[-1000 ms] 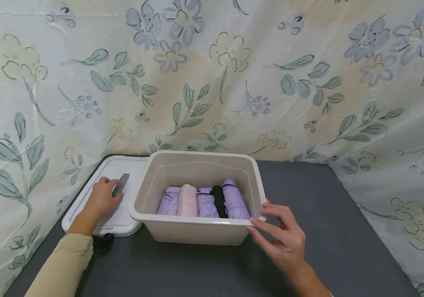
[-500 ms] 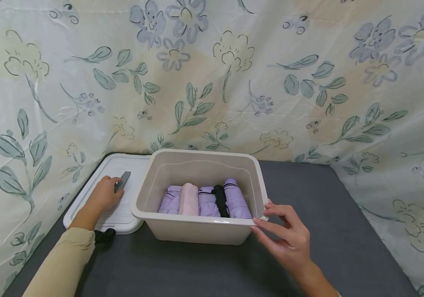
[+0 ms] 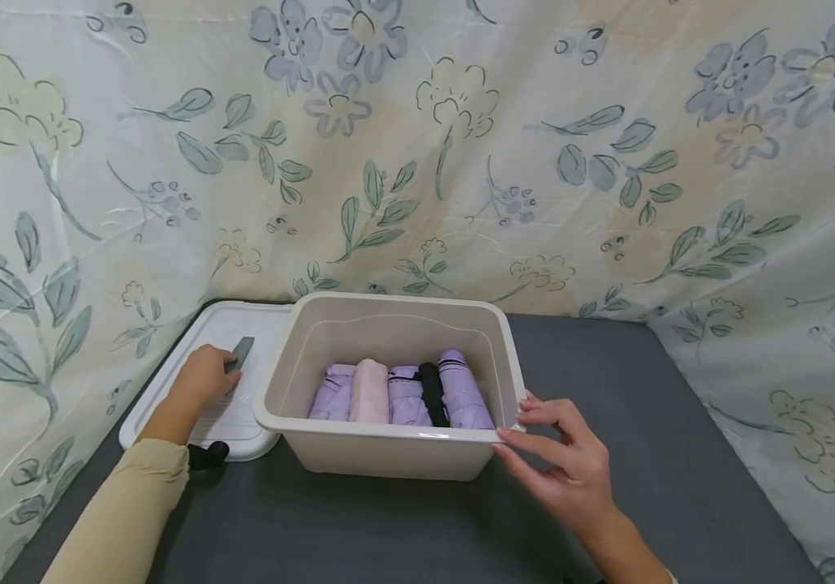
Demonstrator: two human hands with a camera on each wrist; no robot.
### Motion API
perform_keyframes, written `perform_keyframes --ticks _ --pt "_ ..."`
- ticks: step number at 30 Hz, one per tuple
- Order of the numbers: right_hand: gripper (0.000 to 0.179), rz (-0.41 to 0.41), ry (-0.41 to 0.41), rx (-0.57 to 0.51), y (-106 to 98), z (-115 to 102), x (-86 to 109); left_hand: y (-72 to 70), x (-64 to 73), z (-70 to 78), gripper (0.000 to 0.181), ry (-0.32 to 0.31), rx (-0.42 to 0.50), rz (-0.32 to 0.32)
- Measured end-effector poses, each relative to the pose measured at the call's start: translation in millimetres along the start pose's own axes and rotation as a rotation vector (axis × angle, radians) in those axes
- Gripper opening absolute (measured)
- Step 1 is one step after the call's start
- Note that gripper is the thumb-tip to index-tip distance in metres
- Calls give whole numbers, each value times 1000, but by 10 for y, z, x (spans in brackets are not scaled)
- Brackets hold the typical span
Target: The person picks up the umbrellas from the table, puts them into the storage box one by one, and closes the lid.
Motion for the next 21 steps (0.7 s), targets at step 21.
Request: perform_keyframes --ticks 21 --pt "21 -11 54 -14 0 70 58 -27 -111 -148 32 -60 101 -118"
Point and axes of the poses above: each hand's wrist, its own x-axis away from the middle knuckle, its own y-axis out of the palm, z = x × y, the point moved 9 cm from there along -x, towards the middle knuckle
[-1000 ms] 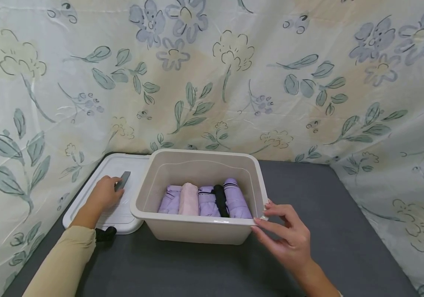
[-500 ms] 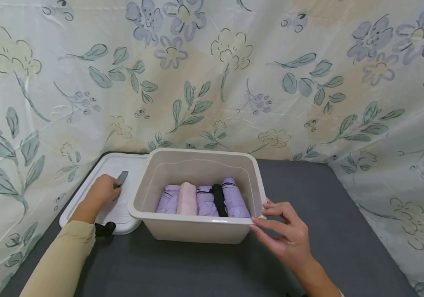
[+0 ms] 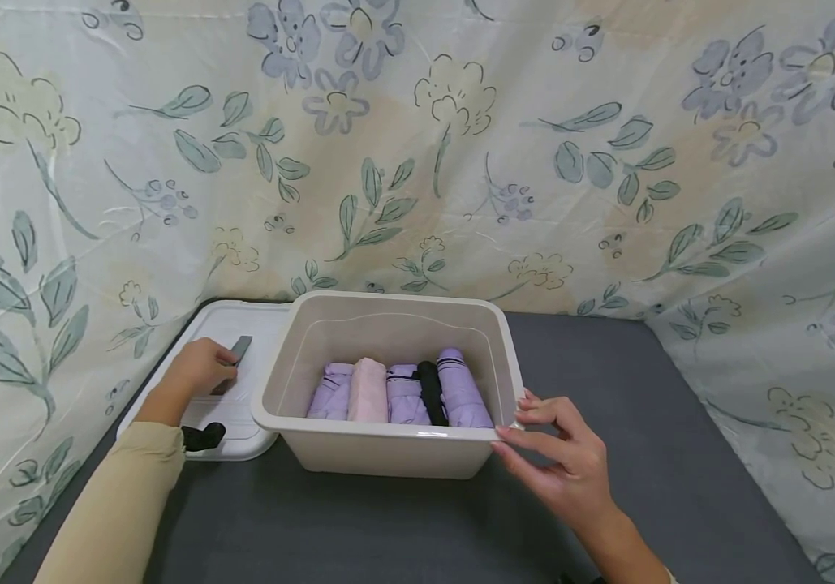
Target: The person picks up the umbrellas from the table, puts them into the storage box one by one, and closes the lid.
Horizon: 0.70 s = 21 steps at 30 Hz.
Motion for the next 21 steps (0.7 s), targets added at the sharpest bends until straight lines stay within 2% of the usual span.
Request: perform_keyframes --ticks 5,13,17,21 --pt "20 -1 7 -24 6 -2 -15 31 -18 -106 34 -7 64 -11" --pt "19 -4 23 -33 8 9 -15 101 -8 -232 46 -53 162 -118" --pt "20 -12 42 -29 10 40 8 37 42 -221 51 -43 213 -160" --pt "19 -15 54 -38 12 58 16 -88 118 -191 54 -20 253 -177"
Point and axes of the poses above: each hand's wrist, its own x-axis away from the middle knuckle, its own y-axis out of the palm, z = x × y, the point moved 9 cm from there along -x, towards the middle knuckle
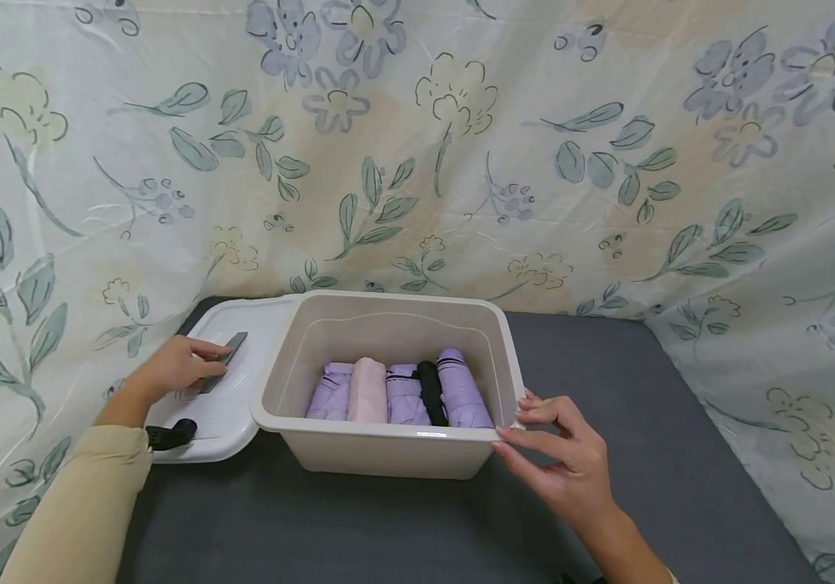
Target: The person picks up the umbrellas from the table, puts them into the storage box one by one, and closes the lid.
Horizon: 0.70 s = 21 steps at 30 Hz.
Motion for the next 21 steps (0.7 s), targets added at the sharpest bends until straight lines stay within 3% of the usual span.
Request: perform_keyframes --ticks 9,21 --pt "19 -2 -9 4 10 -3 -14 -184 155 -18 55 55 22 1" --pt "20 -9 12 28 18 7 -18 -286 293 -12 57 100 75 -24"
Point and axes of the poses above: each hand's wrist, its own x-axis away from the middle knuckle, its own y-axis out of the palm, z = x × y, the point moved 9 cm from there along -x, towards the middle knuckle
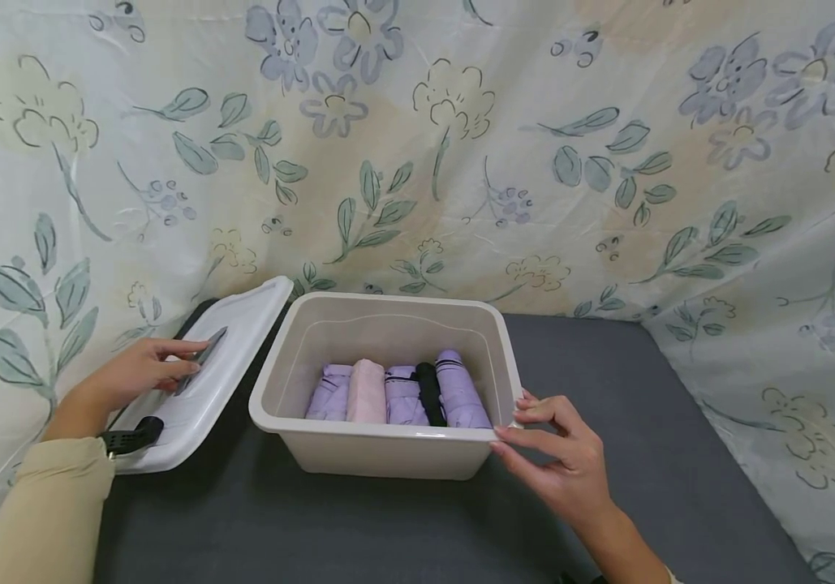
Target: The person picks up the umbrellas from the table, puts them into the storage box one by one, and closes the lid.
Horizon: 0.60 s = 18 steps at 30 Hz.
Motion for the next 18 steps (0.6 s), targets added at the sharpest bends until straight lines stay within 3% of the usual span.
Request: perform_keyframes --ticks 11,18 --pt "19 -2 4 -8 9 10 18 -58 84 67 63 34 141 28" --pt "18 1 7 -9 7 -4 11 -86 96 179 48 129 333 8"
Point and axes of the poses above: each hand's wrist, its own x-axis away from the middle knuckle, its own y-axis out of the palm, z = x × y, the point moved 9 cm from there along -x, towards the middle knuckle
